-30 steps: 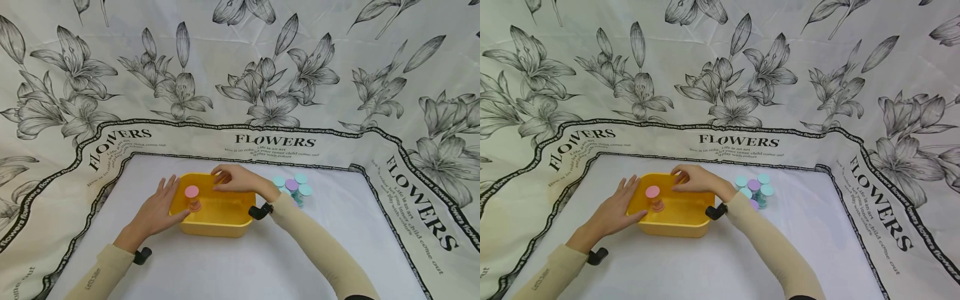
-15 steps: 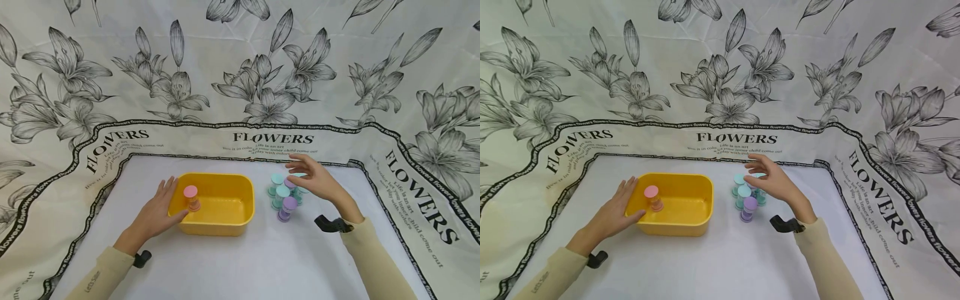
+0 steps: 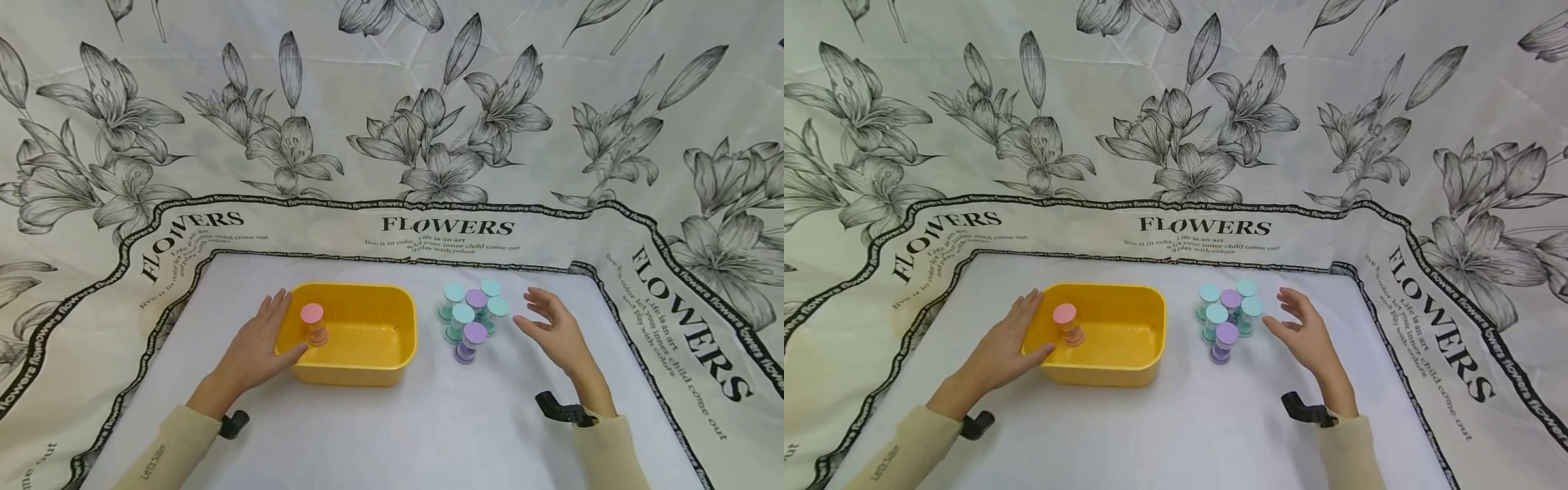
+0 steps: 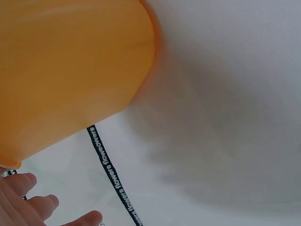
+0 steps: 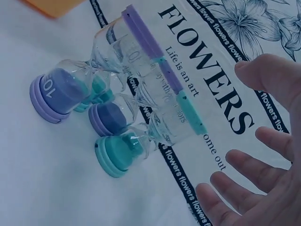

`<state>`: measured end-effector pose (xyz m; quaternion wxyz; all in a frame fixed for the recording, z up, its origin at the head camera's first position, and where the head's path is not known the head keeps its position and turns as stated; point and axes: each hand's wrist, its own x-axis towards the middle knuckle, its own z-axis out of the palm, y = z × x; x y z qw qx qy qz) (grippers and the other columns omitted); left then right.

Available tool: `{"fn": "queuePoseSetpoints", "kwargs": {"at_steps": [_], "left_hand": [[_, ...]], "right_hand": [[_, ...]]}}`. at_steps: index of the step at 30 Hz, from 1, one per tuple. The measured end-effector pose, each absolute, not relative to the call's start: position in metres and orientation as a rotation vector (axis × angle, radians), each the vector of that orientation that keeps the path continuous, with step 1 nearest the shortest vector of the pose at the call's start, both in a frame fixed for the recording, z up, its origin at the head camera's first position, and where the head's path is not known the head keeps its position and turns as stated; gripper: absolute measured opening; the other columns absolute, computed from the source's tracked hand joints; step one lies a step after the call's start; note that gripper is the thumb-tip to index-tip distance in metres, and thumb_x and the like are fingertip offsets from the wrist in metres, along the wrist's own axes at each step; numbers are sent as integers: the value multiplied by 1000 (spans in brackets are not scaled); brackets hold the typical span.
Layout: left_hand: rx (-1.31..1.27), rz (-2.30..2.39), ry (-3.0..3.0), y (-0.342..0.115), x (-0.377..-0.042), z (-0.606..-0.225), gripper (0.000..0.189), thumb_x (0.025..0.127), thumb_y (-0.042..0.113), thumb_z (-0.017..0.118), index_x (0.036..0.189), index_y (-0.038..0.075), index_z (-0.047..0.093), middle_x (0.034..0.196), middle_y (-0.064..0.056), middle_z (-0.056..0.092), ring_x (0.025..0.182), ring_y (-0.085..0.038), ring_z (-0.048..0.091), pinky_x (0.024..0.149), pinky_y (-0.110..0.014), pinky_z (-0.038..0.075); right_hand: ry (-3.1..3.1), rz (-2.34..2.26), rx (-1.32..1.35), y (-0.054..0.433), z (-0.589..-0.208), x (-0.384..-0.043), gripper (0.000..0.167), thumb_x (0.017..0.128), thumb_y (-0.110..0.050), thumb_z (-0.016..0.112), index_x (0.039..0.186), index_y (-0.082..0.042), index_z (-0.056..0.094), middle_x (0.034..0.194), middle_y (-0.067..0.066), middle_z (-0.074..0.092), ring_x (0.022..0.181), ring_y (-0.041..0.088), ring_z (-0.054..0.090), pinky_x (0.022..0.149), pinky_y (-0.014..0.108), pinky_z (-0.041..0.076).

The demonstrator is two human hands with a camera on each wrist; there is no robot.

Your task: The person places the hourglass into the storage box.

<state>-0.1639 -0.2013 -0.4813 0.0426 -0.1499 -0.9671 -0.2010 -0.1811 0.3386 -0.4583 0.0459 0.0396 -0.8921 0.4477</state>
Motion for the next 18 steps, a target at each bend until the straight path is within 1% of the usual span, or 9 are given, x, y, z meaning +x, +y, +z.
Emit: {"fn": "queuePoseSetpoints", "kwargs": {"at_steps": [2, 3, 5, 8, 13, 18], "left_hand": [[-457, -617, -2950, -202, -163, -481, 97, 93, 54, 63, 166, 8, 18, 171, -17, 21, 154, -47, 25, 112, -68, 40], [-454, -619, -2948, -202, -163, -482, 96, 93, 54, 63, 166, 9, 17, 171, -17, 21, 154, -47, 26, 111, -67, 42], [-444, -624, -2949, -203, -161, -482, 96, 94, 53, 63, 166, 9, 17, 171, -16, 21, 154, -47, 27, 109, -67, 44], [-430, -640, -2949, -203, -160, -482, 96, 94, 53, 63, 166, 9, 17, 171, -16, 21, 153, -46, 28, 108, -66, 46], [-439, -659, -2936, -202, -159, -480, 94, 94, 54, 62, 165, 8, 20, 171, -16, 21, 152, -46, 31, 106, -64, 48], [-460, -643, -2930, -202, -160, -479, 94, 94, 54, 62, 165, 8, 21, 172, -15, 21, 152, -45, 32, 106, -63, 49]], "right_hand": [[-2710, 1425, 59, 338, -469, -180, 80, 98, -31, 72, 160, -5, 29, 157, 25, 42, 144, 47, 41, 111, 59, 43], [-2696, 1457, 35, 337, -474, -180, 81, 98, -32, 72, 161, -6, 27, 158, 25, 41, 145, 47, 40, 111, 64, 40], [-2663, 1516, -8, 334, -483, -179, 83, 97, -31, 73, 162, -7, 26, 159, 24, 40, 146, 47, 39, 113, 66, 38], [-2629, 1568, -52, 330, -493, -180, 84, 97, -31, 73, 163, -9, 25, 160, 23, 39, 147, 45, 39, 114, 64, 37], [-2603, 1596, -84, 323, -504, -184, 83, 97, -28, 73, 162, -9, 25, 159, 24, 40, 146, 46, 39, 114, 63, 38], [-2655, 1568, -76, 318, -506, -192, 82, 97, -28, 73, 162, -8, 26, 160, 26, 37, 146, 48, 38, 114, 65, 37]]}}
